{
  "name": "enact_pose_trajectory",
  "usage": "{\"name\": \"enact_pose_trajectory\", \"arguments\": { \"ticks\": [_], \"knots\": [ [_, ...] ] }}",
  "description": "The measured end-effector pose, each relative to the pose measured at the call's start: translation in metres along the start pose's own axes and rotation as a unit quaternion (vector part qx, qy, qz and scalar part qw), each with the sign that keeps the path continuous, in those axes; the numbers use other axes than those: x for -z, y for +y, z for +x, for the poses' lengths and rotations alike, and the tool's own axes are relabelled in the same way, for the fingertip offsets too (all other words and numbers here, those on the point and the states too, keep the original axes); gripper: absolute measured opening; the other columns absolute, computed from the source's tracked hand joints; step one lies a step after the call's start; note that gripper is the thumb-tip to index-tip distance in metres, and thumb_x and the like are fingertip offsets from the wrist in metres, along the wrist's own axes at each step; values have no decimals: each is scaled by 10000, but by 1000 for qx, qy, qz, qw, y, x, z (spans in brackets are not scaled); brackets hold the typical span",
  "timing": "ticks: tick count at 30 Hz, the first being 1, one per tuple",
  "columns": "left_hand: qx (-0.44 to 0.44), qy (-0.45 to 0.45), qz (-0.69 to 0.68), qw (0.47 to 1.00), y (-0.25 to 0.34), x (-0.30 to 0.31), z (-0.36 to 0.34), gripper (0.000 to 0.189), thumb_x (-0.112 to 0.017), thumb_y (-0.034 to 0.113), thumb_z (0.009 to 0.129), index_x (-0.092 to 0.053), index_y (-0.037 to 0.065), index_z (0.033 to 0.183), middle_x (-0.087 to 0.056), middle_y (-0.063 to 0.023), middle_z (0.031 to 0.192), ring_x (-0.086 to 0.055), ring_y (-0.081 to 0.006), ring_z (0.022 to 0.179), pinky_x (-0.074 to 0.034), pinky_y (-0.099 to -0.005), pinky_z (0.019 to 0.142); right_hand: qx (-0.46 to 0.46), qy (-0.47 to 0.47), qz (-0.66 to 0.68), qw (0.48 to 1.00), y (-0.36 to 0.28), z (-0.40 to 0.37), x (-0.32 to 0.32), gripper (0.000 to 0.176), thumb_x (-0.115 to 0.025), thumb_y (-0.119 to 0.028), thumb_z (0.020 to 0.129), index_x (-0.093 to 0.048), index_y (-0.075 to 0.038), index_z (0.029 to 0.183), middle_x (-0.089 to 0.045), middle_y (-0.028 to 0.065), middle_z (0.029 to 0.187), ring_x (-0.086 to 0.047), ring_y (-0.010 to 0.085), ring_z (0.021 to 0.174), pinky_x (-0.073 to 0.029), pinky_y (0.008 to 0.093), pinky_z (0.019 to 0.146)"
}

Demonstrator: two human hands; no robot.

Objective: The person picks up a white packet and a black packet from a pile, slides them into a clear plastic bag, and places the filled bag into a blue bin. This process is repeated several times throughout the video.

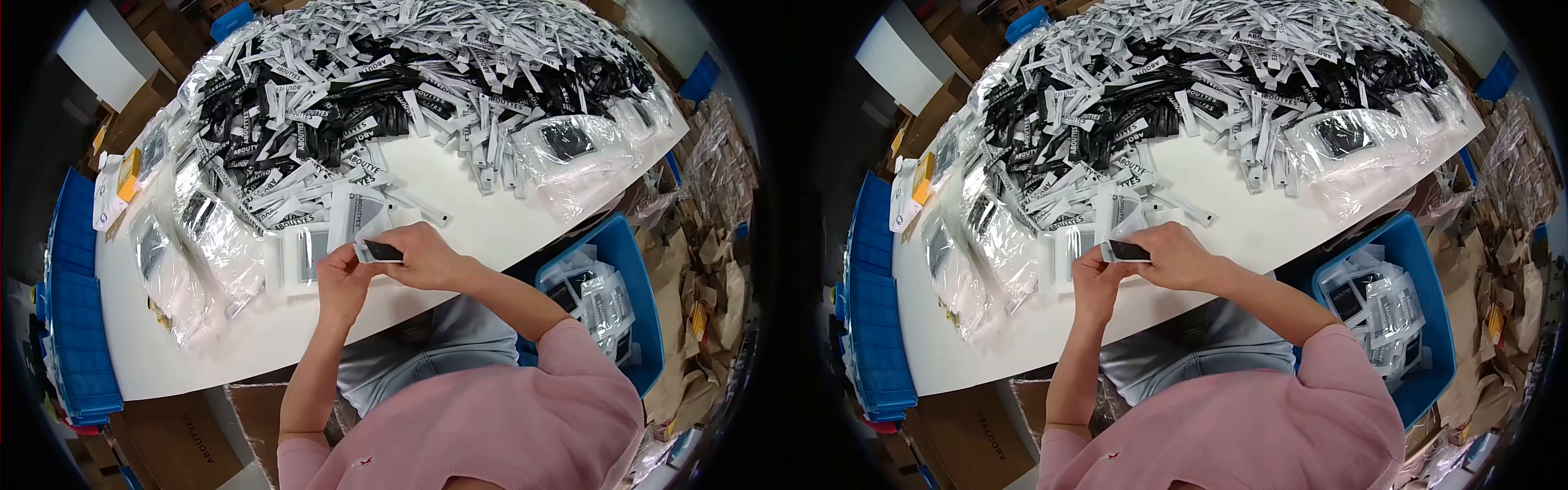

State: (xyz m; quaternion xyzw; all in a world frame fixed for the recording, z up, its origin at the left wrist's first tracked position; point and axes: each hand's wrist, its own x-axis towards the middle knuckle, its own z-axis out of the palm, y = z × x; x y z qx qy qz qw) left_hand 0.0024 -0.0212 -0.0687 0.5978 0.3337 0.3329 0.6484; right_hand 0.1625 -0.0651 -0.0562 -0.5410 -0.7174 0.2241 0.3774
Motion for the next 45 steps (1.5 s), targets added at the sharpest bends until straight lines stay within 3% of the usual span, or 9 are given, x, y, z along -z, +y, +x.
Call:
{"name": "enact_pose_trajectory", "arguments": {
  "ticks": [4, 9, 18, 31, 33, 36, 40, 42, 45],
  "knots": [
    [80, 44, -117, 989, 18, -4, -3, 178, -580, -20, 807, -617, -44, 979, -640, -69, 840, -578, -79, 751, -475, -214, 681, -22, -19, 78, 997, 8, -4, 2, 269, -679, -140, 703, -593, -23, 929, -590, 140, 712, -568, 312, 636, -441, 356, 556],
    [5, 5, 10, 1000, 13, -2, -2, 200, -590, -35, 790, -627, -20, 986, -640, -26, 853, -570, -64, 769, -471, -214, 684, 62, 39, -50, 996, -4, -4, 2, 305, -661, -40, 612, -577, -43, 906, -613, 100, 768, -594, 284, 652, -468, 354, 561],
    [-11, -26, -42, 999, 11, 1, -4, 230, -620, -34, 756, -636, 2, 983, -642, -20, 857, -564, -58, 767, -459, -204, 677, 93, 66, -91, 989, 1, -9, -1, 202, -650, -23, 584, -517, -59, 732, -527, 54, 629, -549, 242, 549, -416, 342, 467],
    [12, 69, -160, 985, 3, -15, 2, 244, -455, -17, 781, -632, -11, 948, -584, 9, 747, -462, -47, 643, -412, -201, 590, 68, 81, -4, 994, 3, -4, 1, 193, -627, -117, 686, -530, -59, 842, -583, 101, 744, -580, 301, 664, -461, 388, 562],
    [-100, 90, 83, 987, -3, -16, 5, 176, -519, -29, 739, -628, -3, 874, -589, -2, 688, -466, -51, 618, -407, -208, 561, 3, 78, -98, 992, -1, -1, -2, 209, -648, -104, 680, -531, -36, 839, -569, 112, 712, -559, 315, 625, -441, 383, 529],
    [-129, 55, 190, 972, -1, -13, 9, 135, -559, -55, 699, -618, 4, 805, -583, -16, 626, -461, -49, 583, -398, -217, 518, 43, 21, -53, 997, -1, 2, 1, 209, -600, -165, 731, -511, -46, 878, -586, 115, 746, -590, 317, 687, -468, 403, 579],
    [-181, 44, 270, 945, 8, 0, 14, 82, -591, -66, 689, -619, -12, 744, -613, -39, 627, -509, -56, 578, -435, -226, 532, 90, 24, -67, 993, -19, -1, 10, 235, -605, -167, 725, -495, -45, 892, -572, 116, 702, -592, 316, 671, -467, 401, 566],
    [-99, 105, 105, 984, 10, 4, 29, 131, -604, -70, 664, -642, -9, 774, -631, -40, 663, -525, -64, 581, -438, -216, 537, 104, 20, -113, 988, -26, -4, 5, 239, -650, -131, 667, -500, -45, 832, -536, 110, 662, -555, 313, 576, -433, 399, 500],
    [-86, 89, 154, 980, 11, 18, 37, 243, -616, -74, 654, -657, 6, 880, -646, -46, 731, -558, -73, 637, -450, -211, 576, 108, 29, -68, 991, -22, -2, 3, 267, -655, -116, 654, -511, -30, 861, -548, 123, 670, -552, 325, 579, -433, 393, 496]
  ]
}}
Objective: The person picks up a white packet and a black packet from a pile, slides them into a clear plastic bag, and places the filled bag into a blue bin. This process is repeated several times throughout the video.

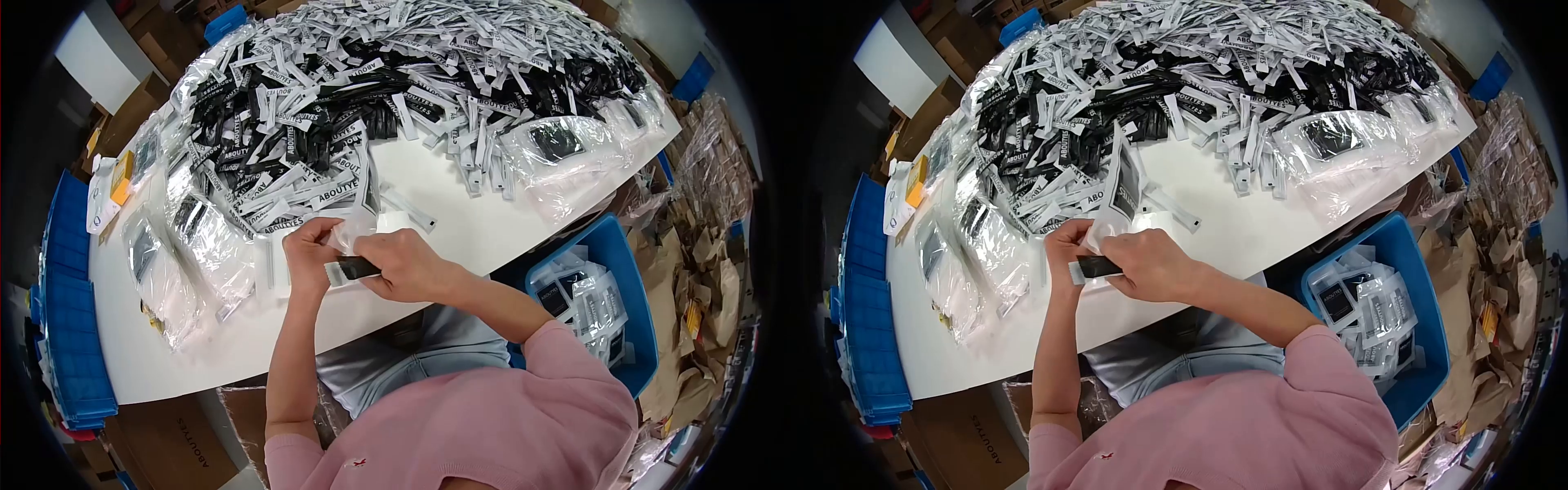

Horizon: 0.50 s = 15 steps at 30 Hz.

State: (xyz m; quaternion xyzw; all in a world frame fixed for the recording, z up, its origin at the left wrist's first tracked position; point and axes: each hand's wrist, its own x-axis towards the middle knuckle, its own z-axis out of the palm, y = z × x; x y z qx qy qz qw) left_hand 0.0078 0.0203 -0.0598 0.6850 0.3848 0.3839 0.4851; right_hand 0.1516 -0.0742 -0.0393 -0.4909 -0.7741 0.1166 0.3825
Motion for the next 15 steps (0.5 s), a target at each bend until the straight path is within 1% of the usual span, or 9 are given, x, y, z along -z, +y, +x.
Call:
{"name": "enact_pose_trajectory", "arguments": {
  "ticks": [1, 3, 5, 6, 7, 9, 11, 14, 15],
  "knots": [
    [40, -22, -50, 998, -1, 2, 1, 263, -617, -72, 664, -651, 4, 914, -654, -55, 756, -572, -78, 660, -458, -213, 598, -3, 35, 46, 998, 2, 3, 1, 274, -659, -113, 651, -518, -26, 869, -552, 129, 675, -551, 329, 583, -434, 389, 499],
    [-24, -67, 1, 997, 4, 1, -3, 316, -587, -82, 681, -639, 9, 980, -653, -51, 771, -572, -74, 668, -453, -204, 602, -5, 47, 88, 995, 3, 9, 0, 254, -653, -138, 671, -509, -24, 846, -561, 132, 690, -559, 340, 612, -444, 402, 523],
    [-158, 5, 157, 975, 21, -6, -11, 357, -577, -78, 682, -634, 27, 1018, -635, -35, 749, -523, -42, 618, -417, -179, 542, -34, 69, 76, 994, 13, 10, 1, 245, -646, -166, 694, -508, -17, 830, -572, 139, 717, -567, 354, 647, -453, 414, 550],
    [-150, 96, 19, 984, 17, -1, -3, 435, -555, -95, 648, -639, 64, 1044, -598, -49, 684, -505, -81, 526, -385, -214, 459, -56, 81, 21, 995, 27, 11, 0, 247, -646, -169, 697, -516, -11, 837, -575, 145, 731, -567, 358, 653, -453, 411, 551],
    [-151, 95, 20, 984, 23, 3, -3, 435, -555, -95, 648, -639, 64, 1044, -598, -49, 684, -505, -81, 526, -385, -214, 459, -57, 122, 62, 989, 35, 18, -6, 280, -647, -194, 724, -525, -3, 888, -581, 162, 746, -564, 366, 655, -456, 415, 559],
    [-333, 107, 383, 855, 37, 11, -5, 493, -535, -107, 615, -638, 83, 1059, -519, -71, 602, -460, -182, 449, -359, -285, 408, -98, 120, 63, 986, 32, 21, -9, 300, -632, -213, 754, -517, 1, 929, -583, 173, 765, -569, 368, 671, -462, 417, 570],
    [-346, 156, 375, 845, 29, 8, 7, 572, -521, -115, 576, -623, 99, 1096, -424, -63, 541, -389, -247, 426, -343, -335, 407, -137, 119, 66, 981, 24, 22, -14, 320, -618, -232, 784, -509, 5, 970, -585, 184, 783, -575, 370, 687, -467, 418, 581],
    [-191, 137, 263, 936, 30, 4, 5, 610, -515, -126, 587, -587, 95, 1151, -407, -64, 548, -403, -220, 452, -365, -329, 437, -75, 110, 19, 991, 13, 8, -30, 351, -527, -276, 868, -457, -1, 1074, -589, 201, 846, -598, 358, 800, -475, 404, 615],
    [-239, 141, 244, 929, 27, -3, 3, 614, -502, -127, 591, -585, 96, 1157, -421, -70, 561, -397, -197, 459, -359, -307, 444, -74, 109, 18, 991, 20, 9, -36, 351, -527, -276, 868, -457, -1, 1074, -589, 201, 846, -598, 358, 800, -475, 404, 615]
  ]
}}
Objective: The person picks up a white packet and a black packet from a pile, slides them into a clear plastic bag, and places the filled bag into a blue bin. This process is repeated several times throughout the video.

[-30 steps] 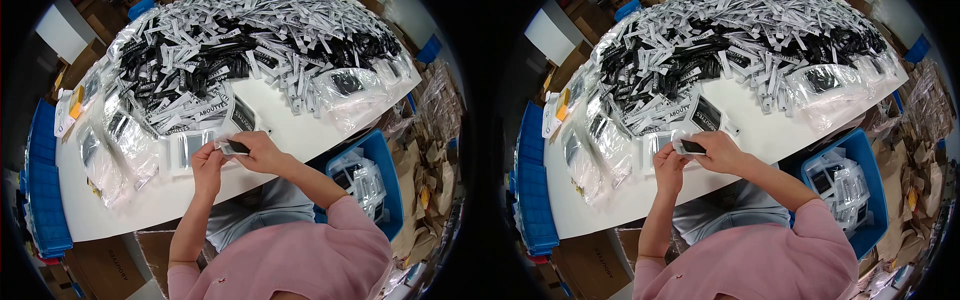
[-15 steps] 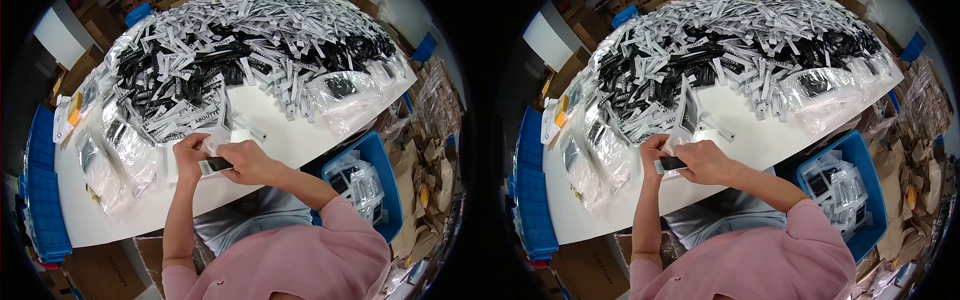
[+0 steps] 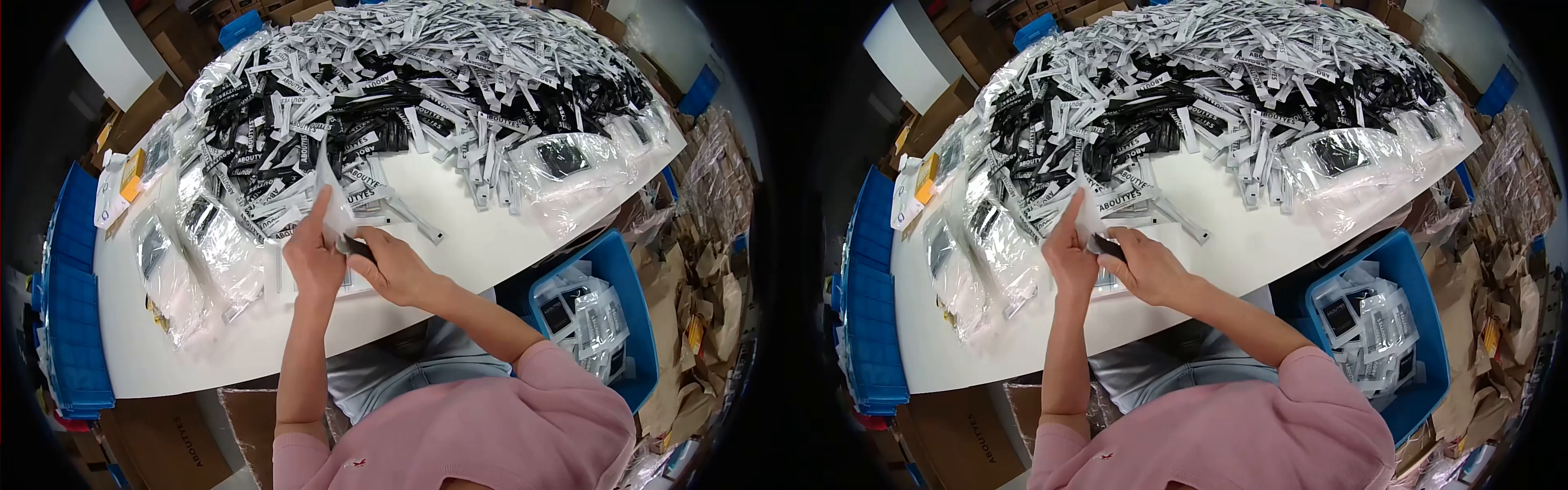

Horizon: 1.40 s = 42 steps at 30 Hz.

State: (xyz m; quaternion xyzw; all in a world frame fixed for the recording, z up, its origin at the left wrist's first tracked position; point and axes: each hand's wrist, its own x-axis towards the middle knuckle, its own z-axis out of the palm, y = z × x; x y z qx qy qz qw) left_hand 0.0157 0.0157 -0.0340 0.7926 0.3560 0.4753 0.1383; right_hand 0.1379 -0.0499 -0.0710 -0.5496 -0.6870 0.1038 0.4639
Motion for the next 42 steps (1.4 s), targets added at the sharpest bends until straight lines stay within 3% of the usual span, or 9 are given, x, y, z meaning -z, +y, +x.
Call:
{"name": "enact_pose_trajectory", "arguments": {
  "ticks": [6, 8, 12, 19, 22, 27, 32, 35, 42],
  "knots": [
    [-110, -7, 52, 992, 0, -15, -29, 617, -551, -80, 609, -556, 107, 1197, -472, -82, 578, -458, -221, 483, -379, -330, 446, -282, -126, 353, 883, -3, 10, -2, 249, -424, -139, 838, -525, 27, 994, -581, 201, 838, -573, 300, 745, -454, 375, 675],
    [89, -32, -31, 995, -5, -5, -26, 685, -574, -64, 608, -477, 87, 1269, -509, -98, 595, -480, -238, 492, -397, -334, 459, -226, -86, 303, 922, -11, -1, -10, 253, -424, -140, 837, -526, 40, 981, -578, 208, 854, -569, 301, 766, -450, 377, 690],
    [-137, -58, 60, 987, -3, -11, -39, 698, -568, -54, 606, -450, 77, 1281, -564, -120, 642, -529, -275, 501, -421, -357, 471, -155, 8, 204, 967, 0, -7, -26, 266, -447, -138, 834, -530, 84, 956, -579, 225, 837, -578, 292, 780, -452, 369, 689],
    [-57, -93, 23, 994, 9, 2, -38, 657, -520, -72, 636, -452, 55, 1277, -563, -143, 652, -540, -272, 492, -437, -347, 479, -300, -67, 452, 837, 3, -7, -1, 73, -559, -2, 787, -608, 16, 837, -599, 55, 695, -549, 85, 607, -440, 211, 527],
    [-72, -142, 84, 984, 30, 0, -40, 707, -506, -62, 637, -368, 38, 1323, -565, -153, 655, -549, -294, 528, -440, -366, 494, -143, 66, 274, 949, 10, -4, -6, 147, -602, -30, 718, -600, 35, 850, -605, 69, 644, -543, 92, 602, -439, 247, 531],
    [85, -344, -42, 934, 33, 34, -10, 713, -540, 1, 682, -305, 41, 1354, -577, -105, 722, -540, -255, 574, -473, -340, 596, -221, -27, 345, 912, 16, -8, 1, 164, -565, -14, 702, -600, 41, 852, -608, 90, 660, -549, 127, 599, -443, 290, 555],
    [-257, -200, 139, 935, 14, 52, 33, 686, -563, 20, 667, -372, 75, 1324, -587, -130, 778, -570, -290, 805, -451, -368, 761, -87, -92, 277, 952, 9, -2, 13, 174, -558, -12, 702, -599, 41, 863, -608, 106, 667, -556, 145, 588, -448, 303, 567],
    [2, -448, 11, 894, 12, 57, 44, 403, -577, 20, 651, -606, 17, 1053, -619, -171, 743, -602, -280, 683, -478, -330, 670, -125, -206, 222, 945, 4, 4, 23, 227, -573, -58, 775, -612, -10, 994, -648, 53, 803, -561, 81, 711, -466, 261, 655],
    [96, -506, -80, 853, 11, 58, 47, 313, -643, 43, 603, -636, -12, 911, -592, -95, 630, -535, -127, 565, -441, -267, 556, -146, -230, 272, 923, 5, 7, 31, 202, -615, -145, 798, -639, -14, 950, -628, 9, 766, -540, 63, 673, -455, 236, 608]
  ]
}}
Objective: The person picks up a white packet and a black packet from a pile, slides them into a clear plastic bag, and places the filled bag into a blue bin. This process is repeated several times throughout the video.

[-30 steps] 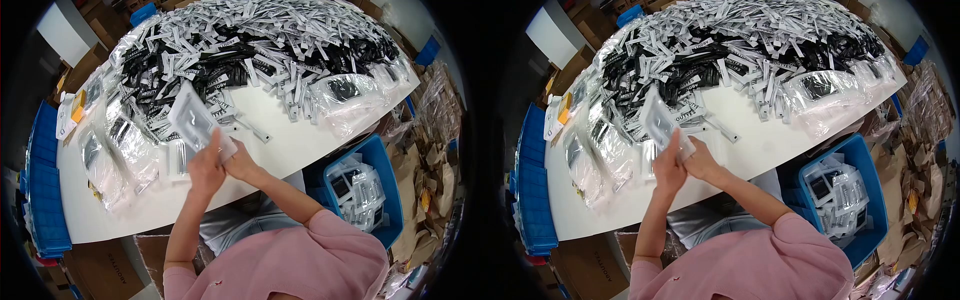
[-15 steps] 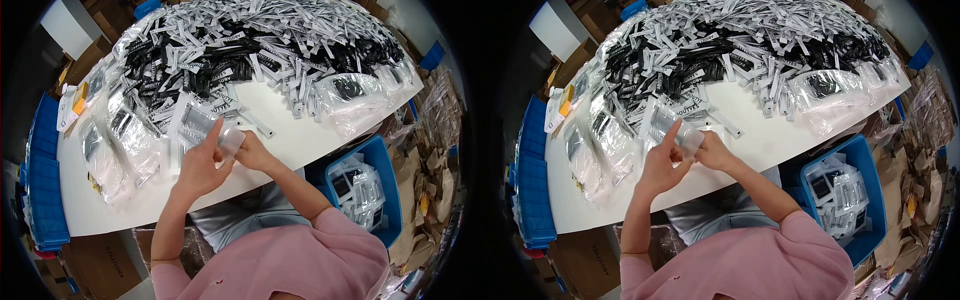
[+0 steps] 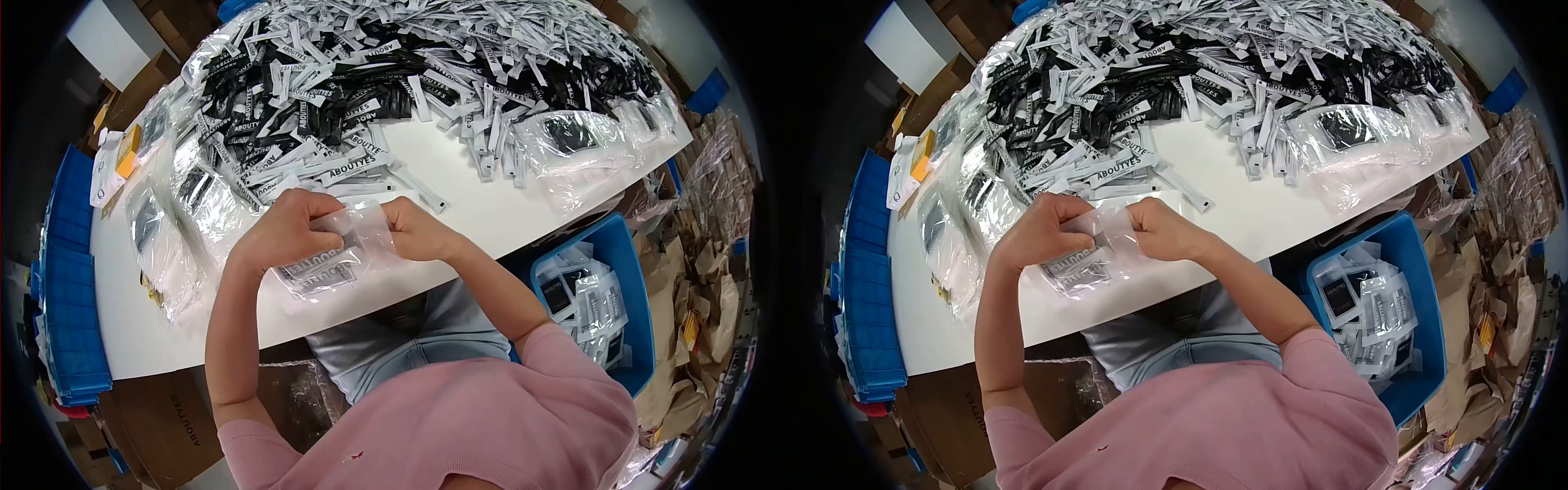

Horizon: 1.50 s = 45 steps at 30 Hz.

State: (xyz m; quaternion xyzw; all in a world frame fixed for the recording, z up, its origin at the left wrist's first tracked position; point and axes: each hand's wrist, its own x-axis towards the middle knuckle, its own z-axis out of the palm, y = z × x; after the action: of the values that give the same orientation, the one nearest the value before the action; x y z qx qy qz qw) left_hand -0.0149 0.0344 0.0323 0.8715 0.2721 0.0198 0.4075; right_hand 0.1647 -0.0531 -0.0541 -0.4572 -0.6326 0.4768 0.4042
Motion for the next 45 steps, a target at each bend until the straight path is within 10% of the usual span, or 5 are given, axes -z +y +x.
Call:
{"name": "enact_pose_trajectory", "arguments": {
  "ticks": [23, 29, 35, 41, 45],
  "knots": [
    [47, 115, -220, 967, -34, -64, -23, 174, -632, 128, 810, -625, -15, 712, -498, 18, 558, -405, -44, 530, -325, -241, 455, -22, 11, -31, 999, -8, -39, -1, 211, -598, -187, 789, -574, 17, 741, -580, 102, 648, -545, 164, 579, -427, 310, 546],
    [-167, 178, 238, 940, -2, -79, -22, 25, -665, 104, 703, -649, 87, 712, -586, -66, 635, -566, -246, 589, -455, -347, 514, 115, 40, -273, 954, -5, -45, -15, 110, -580, -147, 762, -570, -39, 746, -515, 99, 666, -534, 310, 627, -457, 388, 573],
    [-128, 81, 143, 978, -4, -101, -17, 122, -652, 142, 723, -619, 53, 647, -593, -84, 634, -573, -271, 610, -459, -379, 552, 144, 5, -310, 940, -3, -84, 9, 70, -597, -127, 746, -579, -61, 762, -535, 81, 695, -541, 281, 619, -452, 378, 556],
    [-43, 182, 116, 976, -65, -81, -30, 113, -666, 141, 709, -627, 39, 678, -607, -93, 661, -585, -273, 633, -472, -373, 586, -339, 93, -528, 773, -23, -223, 145, 182, -613, -211, 751, -604, -32, 724, -586, 145, 710, -577, 327, 700, -459, 422, 621],
    [-53, 185, 143, 971, -61, -84, -11, 347, -711, 156, 652, -602, 44, 961, -584, -127, 1001, -552, -293, 925, -445, -385, 806, -198, 283, -549, 761, -23, -183, 133, 186, -575, -188, 795, -632, -34, 882, -631, 154, 831, -592, 332, 767, -470, 412, 689]
  ]
}}
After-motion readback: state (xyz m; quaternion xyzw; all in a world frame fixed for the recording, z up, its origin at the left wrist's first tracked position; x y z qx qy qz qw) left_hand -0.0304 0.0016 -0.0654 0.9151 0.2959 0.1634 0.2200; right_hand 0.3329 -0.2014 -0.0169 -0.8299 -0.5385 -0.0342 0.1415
